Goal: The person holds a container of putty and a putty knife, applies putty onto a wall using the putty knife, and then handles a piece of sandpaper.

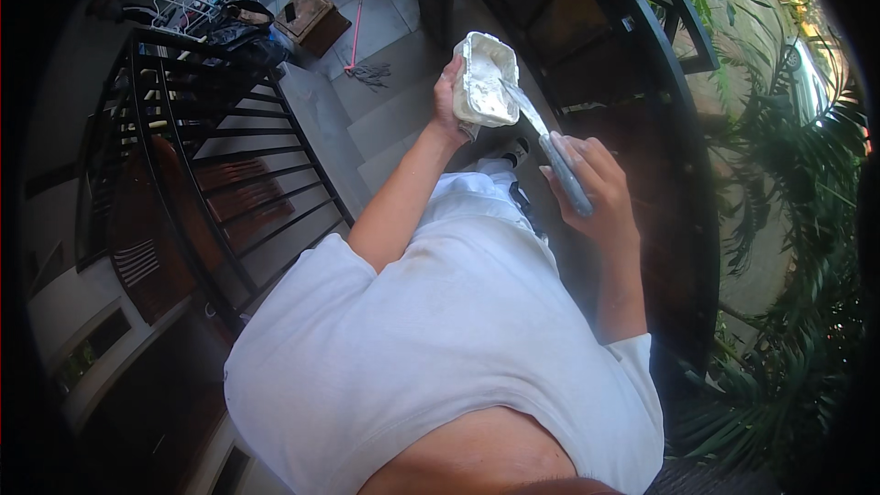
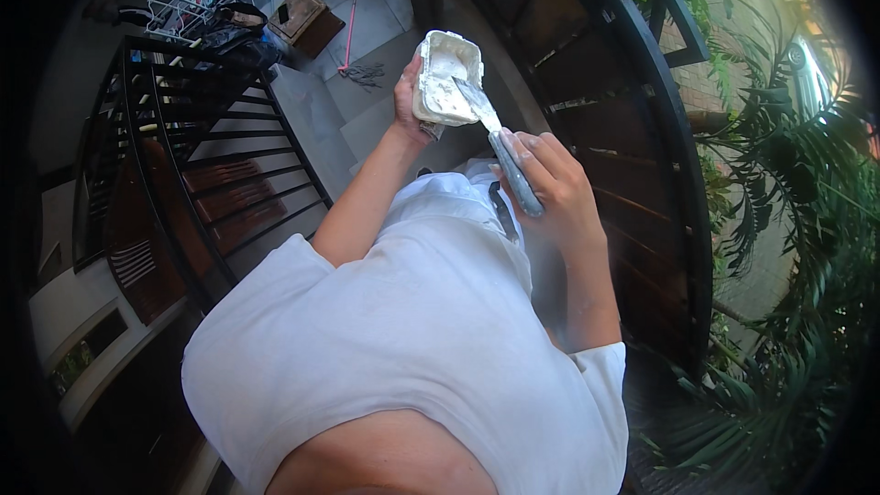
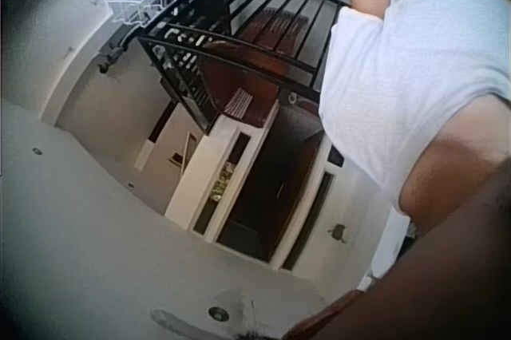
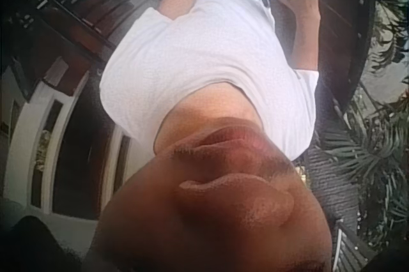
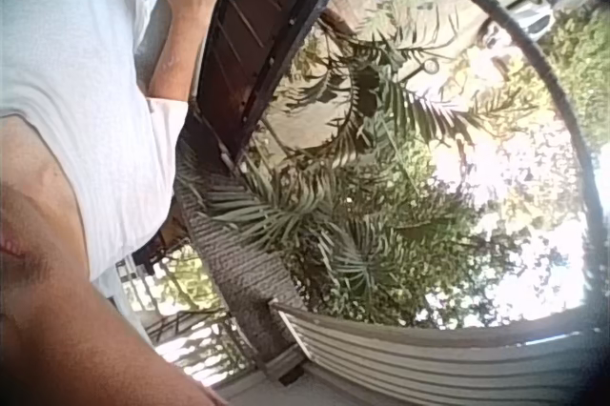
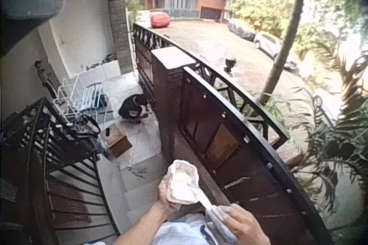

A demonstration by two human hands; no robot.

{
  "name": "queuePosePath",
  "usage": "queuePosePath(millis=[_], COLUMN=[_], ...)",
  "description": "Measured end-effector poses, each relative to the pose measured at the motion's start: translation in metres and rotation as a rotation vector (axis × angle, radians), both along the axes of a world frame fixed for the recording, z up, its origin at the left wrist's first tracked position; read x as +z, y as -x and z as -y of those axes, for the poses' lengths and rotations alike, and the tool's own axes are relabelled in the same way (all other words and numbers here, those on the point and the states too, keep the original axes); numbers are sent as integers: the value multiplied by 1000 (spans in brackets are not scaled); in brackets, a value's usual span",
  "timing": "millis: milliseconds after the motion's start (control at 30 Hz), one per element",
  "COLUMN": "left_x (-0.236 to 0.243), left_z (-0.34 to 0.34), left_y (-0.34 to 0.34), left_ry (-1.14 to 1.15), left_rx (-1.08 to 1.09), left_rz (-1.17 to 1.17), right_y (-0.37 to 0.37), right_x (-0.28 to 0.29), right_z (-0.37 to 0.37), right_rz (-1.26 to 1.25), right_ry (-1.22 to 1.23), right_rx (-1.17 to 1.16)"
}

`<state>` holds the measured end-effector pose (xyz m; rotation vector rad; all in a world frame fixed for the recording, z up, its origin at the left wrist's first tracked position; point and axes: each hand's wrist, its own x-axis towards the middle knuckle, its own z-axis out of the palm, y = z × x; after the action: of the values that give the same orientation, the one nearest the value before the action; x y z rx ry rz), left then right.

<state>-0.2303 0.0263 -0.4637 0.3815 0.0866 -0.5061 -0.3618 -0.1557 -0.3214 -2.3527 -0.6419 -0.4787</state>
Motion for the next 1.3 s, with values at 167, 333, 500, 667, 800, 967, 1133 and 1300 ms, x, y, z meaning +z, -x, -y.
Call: queuePosePath(millis=[167,333,500,667,800,967,1133,1300], left_x=[11,-17,-9,12,12,12,16,17], left_z=[9,4,0,9,14,12,10,12], left_y=[-1,-12,-10,6,9,11,8,9], left_ry=[34,46,27,6,-41,-52,-11,18], left_rx=[-54,5,63,104,184,106,-18,0], left_rz=[-21,53,-12,5,-51,-22,11,-15], right_y=[-6,3,-2,-20,-19,-14,-8,-3], right_x=[-30,-16,-10,-33,-46,-41,-25,-10], right_z=[-29,-8,24,2,-26,-38,-31,-13], right_rz=[-42,-34,-129,-351,-188,42,-37,-54], right_ry=[96,109,-257,-1363,-1005,-52,95,157], right_rx=[34,135,-179,-304,-326,-128,11,187])
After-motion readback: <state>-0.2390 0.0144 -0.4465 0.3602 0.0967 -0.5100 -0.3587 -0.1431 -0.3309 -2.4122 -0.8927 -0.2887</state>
